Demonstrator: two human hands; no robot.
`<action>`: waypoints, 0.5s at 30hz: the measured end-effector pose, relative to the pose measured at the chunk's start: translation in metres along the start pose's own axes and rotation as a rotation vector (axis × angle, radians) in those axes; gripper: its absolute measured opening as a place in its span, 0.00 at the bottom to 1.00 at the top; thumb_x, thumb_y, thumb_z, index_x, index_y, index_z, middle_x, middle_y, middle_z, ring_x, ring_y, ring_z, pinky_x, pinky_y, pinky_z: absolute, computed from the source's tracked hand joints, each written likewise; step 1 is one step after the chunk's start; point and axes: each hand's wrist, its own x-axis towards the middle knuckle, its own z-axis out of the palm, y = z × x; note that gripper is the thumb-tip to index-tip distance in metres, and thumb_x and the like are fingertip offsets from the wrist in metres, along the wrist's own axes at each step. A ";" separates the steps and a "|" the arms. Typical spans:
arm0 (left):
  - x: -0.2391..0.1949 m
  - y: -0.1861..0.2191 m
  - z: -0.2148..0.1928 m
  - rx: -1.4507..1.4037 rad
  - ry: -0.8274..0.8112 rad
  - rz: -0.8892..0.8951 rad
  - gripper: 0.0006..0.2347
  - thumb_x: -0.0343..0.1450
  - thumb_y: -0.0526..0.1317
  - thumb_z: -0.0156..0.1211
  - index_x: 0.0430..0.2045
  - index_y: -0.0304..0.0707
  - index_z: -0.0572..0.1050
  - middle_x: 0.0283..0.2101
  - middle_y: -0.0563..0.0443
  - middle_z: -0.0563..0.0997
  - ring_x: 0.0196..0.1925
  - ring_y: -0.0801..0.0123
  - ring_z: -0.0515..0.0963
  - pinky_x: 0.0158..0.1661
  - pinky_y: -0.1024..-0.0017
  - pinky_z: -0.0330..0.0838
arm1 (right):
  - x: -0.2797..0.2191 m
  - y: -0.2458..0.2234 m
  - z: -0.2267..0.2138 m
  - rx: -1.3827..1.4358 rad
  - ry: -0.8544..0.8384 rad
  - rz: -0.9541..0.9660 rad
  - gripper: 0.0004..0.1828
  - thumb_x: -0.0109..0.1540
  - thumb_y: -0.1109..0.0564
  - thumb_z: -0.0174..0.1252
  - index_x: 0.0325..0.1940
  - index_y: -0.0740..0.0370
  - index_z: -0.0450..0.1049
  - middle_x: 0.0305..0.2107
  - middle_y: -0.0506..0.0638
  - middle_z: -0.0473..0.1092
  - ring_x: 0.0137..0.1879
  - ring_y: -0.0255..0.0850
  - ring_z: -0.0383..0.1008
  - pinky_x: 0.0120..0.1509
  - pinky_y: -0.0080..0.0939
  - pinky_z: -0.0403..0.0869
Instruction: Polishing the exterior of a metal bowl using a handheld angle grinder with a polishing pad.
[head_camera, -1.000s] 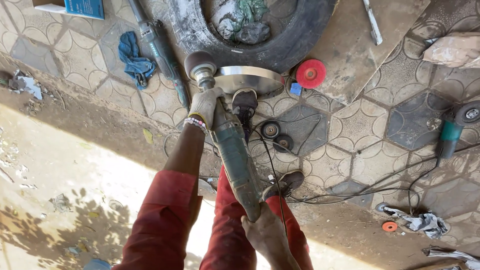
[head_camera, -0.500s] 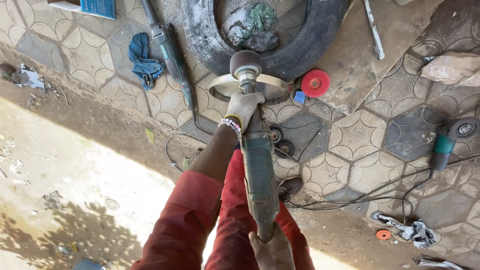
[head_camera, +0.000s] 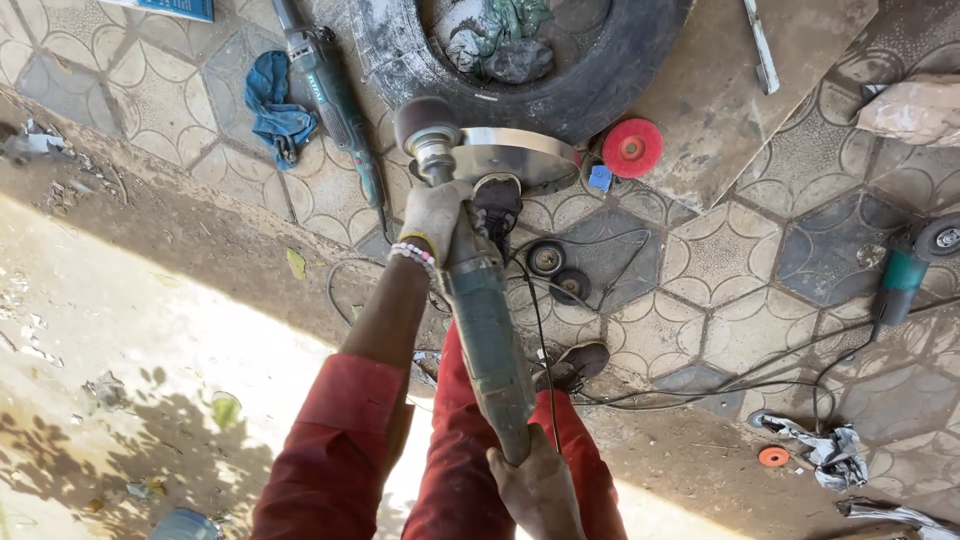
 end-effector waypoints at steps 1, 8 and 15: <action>-0.013 0.002 0.006 0.065 -0.044 -0.011 0.08 0.76 0.32 0.68 0.47 0.36 0.80 0.35 0.46 0.86 0.29 0.62 0.85 0.34 0.61 0.87 | 0.004 0.013 0.004 -0.011 0.048 0.005 0.27 0.66 0.36 0.79 0.63 0.45 0.80 0.51 0.51 0.94 0.58 0.57 0.95 0.65 0.57 0.88; -0.040 -0.011 0.028 -0.017 -0.176 0.070 0.06 0.72 0.30 0.68 0.41 0.33 0.81 0.30 0.44 0.86 0.25 0.62 0.82 0.31 0.62 0.86 | -0.005 0.015 -0.010 0.020 0.071 0.108 0.28 0.65 0.37 0.76 0.69 0.39 0.84 0.52 0.50 0.95 0.60 0.55 0.96 0.71 0.57 0.88; 0.004 -0.007 -0.009 0.020 -0.019 -0.027 0.07 0.79 0.30 0.70 0.48 0.35 0.80 0.32 0.46 0.87 0.25 0.63 0.84 0.29 0.64 0.87 | 0.000 -0.005 -0.007 -0.003 -0.014 -0.028 0.24 0.69 0.36 0.74 0.60 0.49 0.80 0.49 0.55 0.93 0.54 0.58 0.94 0.61 0.60 0.87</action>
